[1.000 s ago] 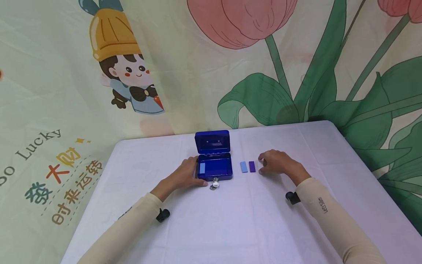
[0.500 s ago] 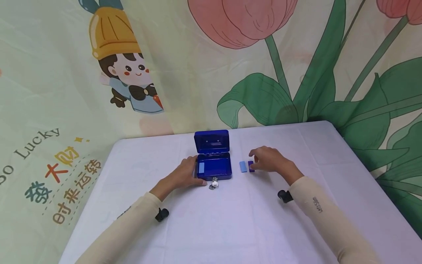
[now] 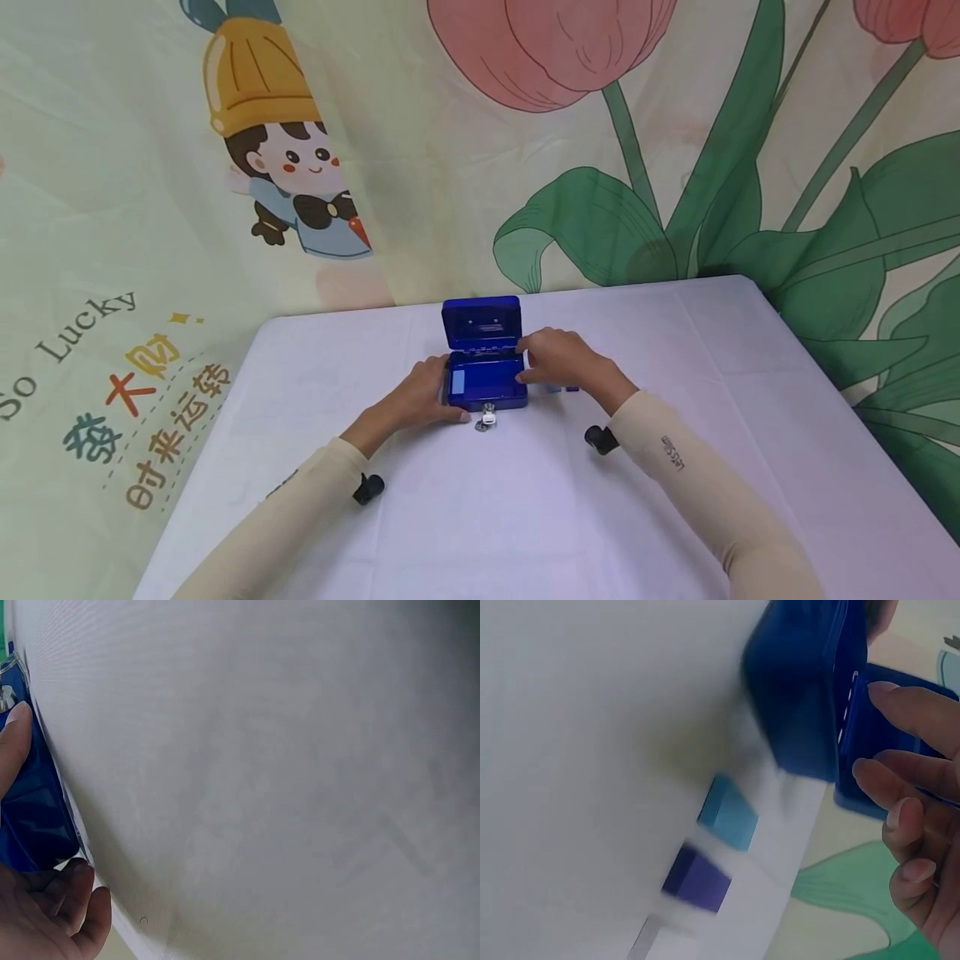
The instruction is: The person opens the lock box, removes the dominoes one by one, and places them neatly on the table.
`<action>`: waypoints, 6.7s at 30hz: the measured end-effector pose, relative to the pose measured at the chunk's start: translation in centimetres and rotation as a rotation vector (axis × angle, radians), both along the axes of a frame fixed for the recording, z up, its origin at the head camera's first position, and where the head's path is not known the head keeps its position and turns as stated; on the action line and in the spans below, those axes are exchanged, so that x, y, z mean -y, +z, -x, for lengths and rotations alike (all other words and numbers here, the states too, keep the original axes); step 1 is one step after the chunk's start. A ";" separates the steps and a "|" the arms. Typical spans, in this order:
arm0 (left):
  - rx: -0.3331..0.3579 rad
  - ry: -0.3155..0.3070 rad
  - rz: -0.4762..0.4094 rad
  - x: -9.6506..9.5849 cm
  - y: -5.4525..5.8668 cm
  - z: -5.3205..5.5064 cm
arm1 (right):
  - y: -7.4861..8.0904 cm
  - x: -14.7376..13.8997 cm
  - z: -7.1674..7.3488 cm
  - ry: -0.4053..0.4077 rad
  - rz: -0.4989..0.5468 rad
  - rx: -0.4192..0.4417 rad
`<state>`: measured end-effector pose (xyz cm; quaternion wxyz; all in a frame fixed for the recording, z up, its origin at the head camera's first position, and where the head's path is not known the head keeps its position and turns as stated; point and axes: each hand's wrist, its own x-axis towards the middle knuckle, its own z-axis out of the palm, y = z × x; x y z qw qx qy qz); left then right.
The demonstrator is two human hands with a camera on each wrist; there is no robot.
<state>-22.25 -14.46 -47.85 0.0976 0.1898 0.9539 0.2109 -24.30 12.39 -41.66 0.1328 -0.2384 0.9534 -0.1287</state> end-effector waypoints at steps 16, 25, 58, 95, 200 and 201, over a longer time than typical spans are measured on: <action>0.015 0.004 0.017 -0.1 0.1 -0.1 | -1.5 5.4 0.5 0.126 -0.027 -0.035; 0.005 -0.012 0.022 0.1 0.0 0.1 | -1.8 7.3 0.5 0.166 -0.029 -0.051; 0.009 -0.015 0.040 0.0 0.2 0.0 | -3.5 10.4 1.3 0.129 -0.085 -0.077; 0.010 -0.010 0.046 -0.2 0.4 0.1 | -3.8 10.4 1.4 0.118 -0.066 -0.055; 0.007 0.010 0.020 -0.3 0.2 -0.2 | -1.6 2.4 0.3 0.040 -0.037 -0.054; 0.008 0.012 0.020 -0.3 0.2 -0.2 | -1.5 2.2 0.2 0.036 -0.028 -0.050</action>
